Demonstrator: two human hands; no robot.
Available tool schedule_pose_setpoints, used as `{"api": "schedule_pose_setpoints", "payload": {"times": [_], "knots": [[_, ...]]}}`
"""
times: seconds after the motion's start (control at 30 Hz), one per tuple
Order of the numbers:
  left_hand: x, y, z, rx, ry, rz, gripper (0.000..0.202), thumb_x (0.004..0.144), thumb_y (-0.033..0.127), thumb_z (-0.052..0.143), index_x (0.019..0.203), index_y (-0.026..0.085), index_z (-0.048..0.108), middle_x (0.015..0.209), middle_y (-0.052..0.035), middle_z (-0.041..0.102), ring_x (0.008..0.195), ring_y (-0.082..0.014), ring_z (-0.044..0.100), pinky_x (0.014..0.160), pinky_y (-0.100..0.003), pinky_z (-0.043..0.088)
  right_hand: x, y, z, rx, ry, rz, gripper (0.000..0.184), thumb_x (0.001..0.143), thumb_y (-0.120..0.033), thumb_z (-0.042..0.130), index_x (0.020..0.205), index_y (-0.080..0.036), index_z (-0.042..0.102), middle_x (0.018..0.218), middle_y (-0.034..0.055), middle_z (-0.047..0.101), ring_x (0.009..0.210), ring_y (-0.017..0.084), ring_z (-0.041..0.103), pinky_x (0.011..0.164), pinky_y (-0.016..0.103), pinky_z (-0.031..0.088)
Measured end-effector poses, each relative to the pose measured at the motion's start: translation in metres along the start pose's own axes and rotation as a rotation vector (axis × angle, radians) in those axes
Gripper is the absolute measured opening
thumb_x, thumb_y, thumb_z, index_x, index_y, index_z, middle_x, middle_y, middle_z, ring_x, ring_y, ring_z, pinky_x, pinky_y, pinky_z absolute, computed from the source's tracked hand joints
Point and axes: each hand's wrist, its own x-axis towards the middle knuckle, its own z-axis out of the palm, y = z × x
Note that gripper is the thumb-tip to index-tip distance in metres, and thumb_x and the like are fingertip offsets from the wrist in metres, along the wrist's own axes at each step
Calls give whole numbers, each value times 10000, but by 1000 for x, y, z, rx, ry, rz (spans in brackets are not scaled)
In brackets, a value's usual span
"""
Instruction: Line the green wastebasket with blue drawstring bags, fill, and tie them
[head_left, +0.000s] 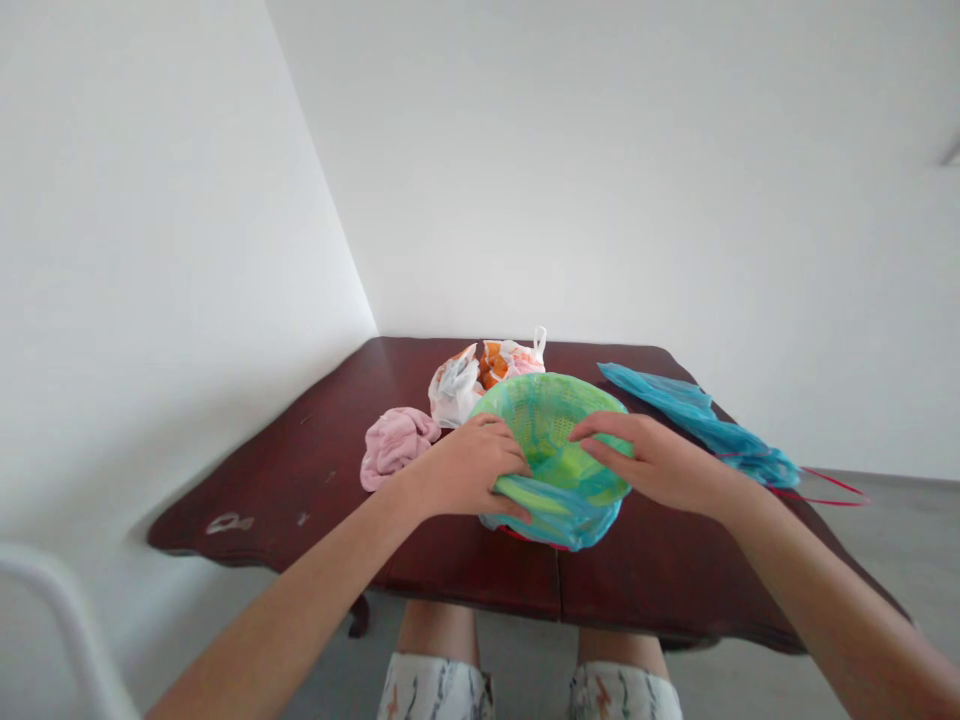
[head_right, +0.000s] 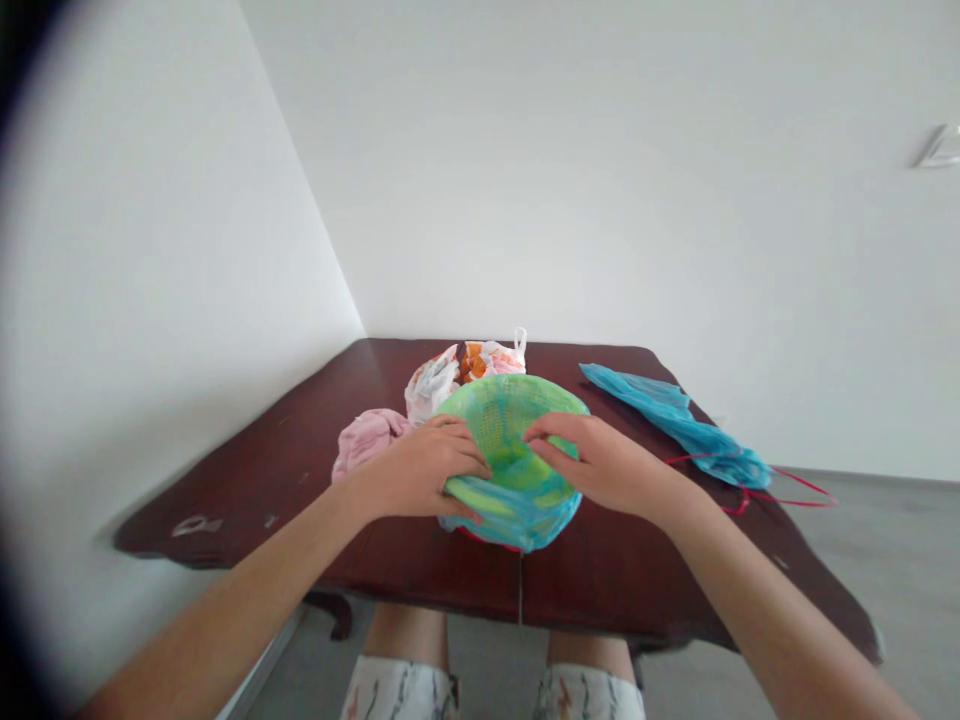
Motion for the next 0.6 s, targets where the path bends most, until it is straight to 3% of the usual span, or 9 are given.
{"api": "schedule_pose_setpoints", "payload": {"times": [0.03, 0.1, 0.17, 0.27, 0.33, 0.4, 0.47, 0.53, 0.6], "knots": [[-9, -4, 0, -64, 76, 4, 697, 997, 852, 830, 1401, 286, 881, 1460, -107, 882, 1381, -378, 793, 1380, -620, 432, -21, -6, -11, 35, 46, 57, 276, 1158, -517, 767, 1219, -277, 889, 1162, 57, 914, 1091, 251, 867, 1011, 388, 719], [-29, -14, -2, -196, 236, 6, 882, 1046, 969, 618, 1619, 314, 766, 1723, -135, 728, 1582, -403, 678, 1468, -655, 316, -73, -6, -21, 62, 347, 148, 285, 1216, -476, 675, 1246, -274, 872, 1212, 71, 903, 1162, 267, 853, 1051, 391, 688], [-44, -31, -1, -298, 410, -48, 830, 1144, 916, 446, 1642, 322, 741, 1792, -144, 659, 1661, -389, 609, 1469, -637, 343, -131, 12, -19, 22, 604, 279, 321, 1224, -492, 647, 1159, -276, 876, 1173, 62, 902, 1114, 252, 850, 1027, 351, 663], [-42, -77, 10, -347, 643, -327, 559, 1230, 673, 500, 1522, 283, 774, 1748, -154, 678, 1663, -350, 608, 1422, -588, 447, -212, 54, 0, -13, 543, 437, 360, 1184, -566, 675, 1176, -275, 887, 1171, 63, 916, 1057, 269, 873, 969, 348, 675], [-22, -115, 25, -363, 616, -550, 513, 1192, 608, 566, 1530, 255, 722, 1742, -166, 674, 1619, -333, 655, 1354, -547, 538, -248, 79, 16, -41, 470, 473, 366, 1157, -586, 699, 1213, -277, 885, 1255, 74, 913, 1131, 297, 878, 1024, 376, 686], [9, -152, 40, -359, 538, -626, 550, 1171, 556, 556, 1584, 214, 674, 1706, -207, 694, 1548, -348, 719, 1235, -527, 634, -267, 95, 34, -74, 417, 486, 377, 1146, -603, 696, 1228, -280, 873, 1365, 88, 893, 1243, 325, 864, 1114, 425, 677], [44, -179, 53, -326, 465, -656, 588, 1118, 556, 634, 1593, 212, 690, 1725, -200, 685, 1562, -366, 707, 1238, -528, 632, -271, 101, 53, -130, 389, 495, 398, 1159, -613, 650, 1226, -283, 861, 1426, 100, 876, 1308, 346, 848, 1151, 485, 668], [73, -197, 61, -274, 401, -677, 664, 1030, 598, 763, 1578, 226, 737, 1761, -192, 664, 1647, -416, 624, 1350, -587, 534, -266, 98, 72, -258, 371, 507, 416, 1175, -612, 596, 1224, -287, 852, 1452, 102, 869, 1315, 368, 842, 1121, 546, 665], [90, -208, 67, -203, 378, -729, 842, 947, 671, 849, 1629, 192, 729, 1854, -250, 553, 1793, -538, 385, 1460, -736, 303, -259, 91, 90, -446, 365, 519, 414, 1180, -600, 572, 1249, -292, 839, 1505, 95, 849, 1316, 388, 830, 1090, 587, 644]]}}
